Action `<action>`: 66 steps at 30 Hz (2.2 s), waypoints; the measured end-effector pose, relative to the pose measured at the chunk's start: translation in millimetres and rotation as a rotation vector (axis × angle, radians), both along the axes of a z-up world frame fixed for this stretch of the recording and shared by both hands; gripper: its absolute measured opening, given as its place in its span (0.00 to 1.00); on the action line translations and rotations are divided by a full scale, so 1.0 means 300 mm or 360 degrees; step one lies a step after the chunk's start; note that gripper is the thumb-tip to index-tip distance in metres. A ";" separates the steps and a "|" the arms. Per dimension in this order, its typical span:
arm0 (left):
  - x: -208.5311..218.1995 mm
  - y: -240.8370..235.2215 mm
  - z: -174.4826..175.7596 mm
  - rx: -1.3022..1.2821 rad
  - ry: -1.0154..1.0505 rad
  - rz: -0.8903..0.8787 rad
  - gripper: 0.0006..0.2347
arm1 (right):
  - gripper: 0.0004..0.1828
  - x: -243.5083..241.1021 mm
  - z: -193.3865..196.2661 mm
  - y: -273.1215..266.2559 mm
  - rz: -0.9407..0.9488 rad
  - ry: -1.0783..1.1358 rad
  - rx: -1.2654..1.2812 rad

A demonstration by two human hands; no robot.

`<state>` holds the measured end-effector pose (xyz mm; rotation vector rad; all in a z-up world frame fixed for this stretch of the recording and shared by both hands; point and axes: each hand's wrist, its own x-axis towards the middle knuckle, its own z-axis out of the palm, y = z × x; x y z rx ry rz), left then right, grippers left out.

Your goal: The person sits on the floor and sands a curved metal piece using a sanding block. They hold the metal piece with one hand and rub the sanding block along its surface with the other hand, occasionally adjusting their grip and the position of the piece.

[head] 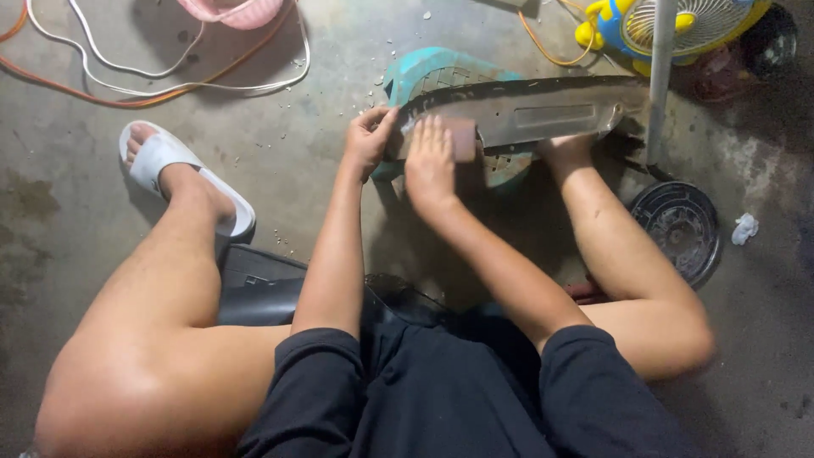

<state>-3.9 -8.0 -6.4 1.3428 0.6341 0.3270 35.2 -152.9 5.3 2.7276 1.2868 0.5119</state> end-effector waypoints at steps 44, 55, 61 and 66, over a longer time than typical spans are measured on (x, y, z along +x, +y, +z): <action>-0.010 0.021 -0.047 -0.0141 -0.0025 -0.0086 0.10 | 0.27 -0.085 0.077 -0.032 0.0225 0.0026 0.0073; 0.024 0.028 -0.071 -0.0091 0.0008 -0.0060 0.12 | 0.28 -0.069 0.038 0.000 0.0230 0.0088 0.0107; -0.004 0.012 -0.025 -0.0136 -0.0016 -0.0031 0.09 | 0.27 -0.016 -0.020 0.017 0.0106 0.0071 0.0240; 0.005 0.020 -0.068 -0.0163 0.0005 -0.0039 0.09 | 0.31 0.069 -0.016 -0.024 0.0240 0.0139 0.0209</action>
